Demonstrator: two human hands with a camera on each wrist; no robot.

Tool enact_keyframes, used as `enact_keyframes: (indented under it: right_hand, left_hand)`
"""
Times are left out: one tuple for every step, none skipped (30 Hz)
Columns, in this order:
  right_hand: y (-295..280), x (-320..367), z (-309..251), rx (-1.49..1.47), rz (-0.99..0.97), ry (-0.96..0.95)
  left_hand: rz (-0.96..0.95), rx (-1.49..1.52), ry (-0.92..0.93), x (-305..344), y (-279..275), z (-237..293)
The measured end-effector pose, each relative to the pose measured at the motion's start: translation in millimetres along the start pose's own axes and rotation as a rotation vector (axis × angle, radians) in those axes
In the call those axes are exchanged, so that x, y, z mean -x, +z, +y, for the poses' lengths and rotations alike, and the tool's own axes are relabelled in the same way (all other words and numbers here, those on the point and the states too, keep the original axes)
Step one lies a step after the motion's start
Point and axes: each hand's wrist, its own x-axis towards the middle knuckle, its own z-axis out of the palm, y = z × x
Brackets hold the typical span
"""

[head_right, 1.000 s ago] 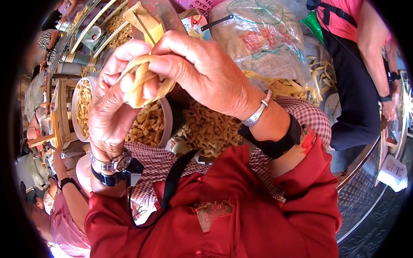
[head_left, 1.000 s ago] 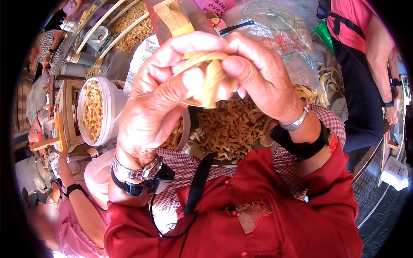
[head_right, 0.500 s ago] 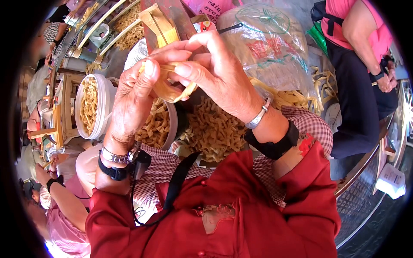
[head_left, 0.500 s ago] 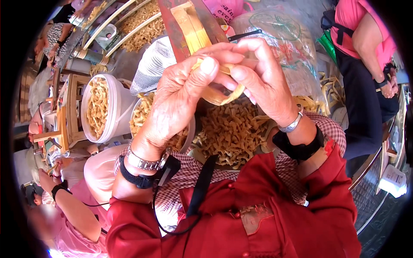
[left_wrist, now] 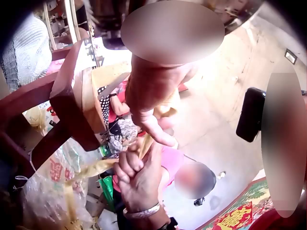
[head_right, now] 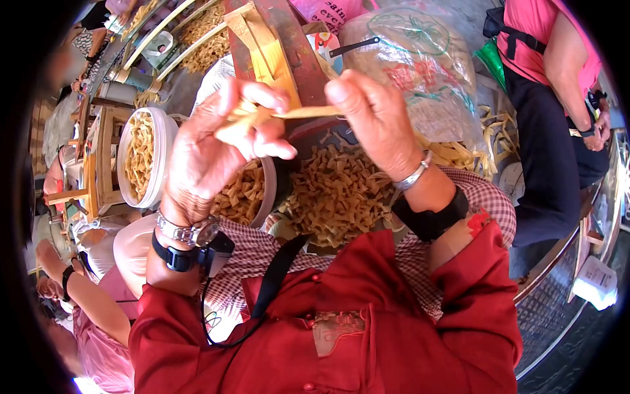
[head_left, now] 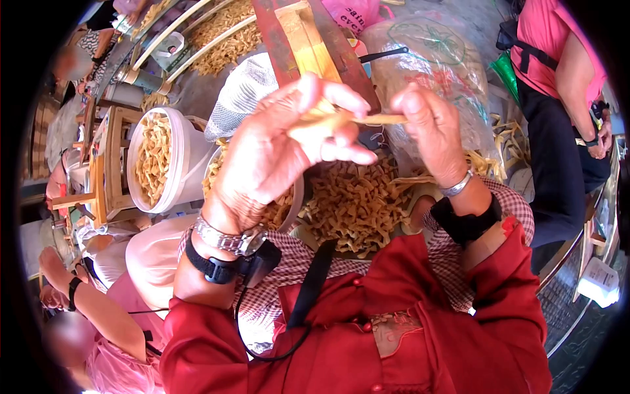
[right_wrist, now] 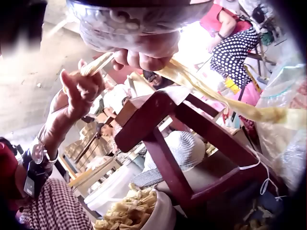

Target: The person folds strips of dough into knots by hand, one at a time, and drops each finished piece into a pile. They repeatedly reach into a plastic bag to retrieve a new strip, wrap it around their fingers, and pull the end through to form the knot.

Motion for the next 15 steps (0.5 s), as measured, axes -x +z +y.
enact_keyframes:
  right_hand:
    - [-3,0,4,0.020,0.048,-0.023]
    - [-8,0,9,0.088,0.071,0.009]
    - [-9,0,10,0.097,0.068,-0.003]
    - [-10,-1,9,0.106,0.064,-0.015]
    - [-10,-1,8,0.114,0.058,-0.027]
    - [-12,-1,5,0.154,-0.075,0.031]
    - [-8,-1,1,0.064,-0.149,0.107]
    - [-1,-1,-5,-0.026,-0.223,0.182]
    - [6,-3,-10,-0.114,-0.298,0.257]
    - [13,-4,-10,-0.147,-0.352,0.178]
    - [21,-3,-12,-0.232,-0.344,0.169]
    - [18,-5,-24,-0.199,-0.439,0.260]
    - [13,-8,-34,-0.166,-0.532,0.352]
    - [13,-7,-31,-0.113,-0.484,0.222]
    - [12,-6,-27,-0.063,-0.434,0.090]
  left_hand:
    - [0.052,0.018,0.030,2,0,5]
    - [0.041,0.031,0.048,4,-1,8]
    - [0.030,0.044,0.067,5,-3,10]
    - [0.033,0.016,0.086,6,-4,11]
    - [0.038,-0.010,0.106,7,-6,12]
    - [0.043,-0.038,0.126,8,-7,13]
    - [0.080,-0.065,0.133,9,-7,14]
    - [0.116,-0.092,0.141,9,-6,15]
    - [0.153,-0.119,0.151,8,-5,16]
    - [0.180,-0.177,0.136,8,-3,14]
    - [0.191,-0.180,0.132,7,0,12]
    - [0.202,-0.183,0.125,7,4,10]
    - [0.212,-0.187,0.117,6,7,8]
    - [0.182,-0.155,0.126,7,2,9]
    - [0.184,-0.123,0.151,8,-1,11]
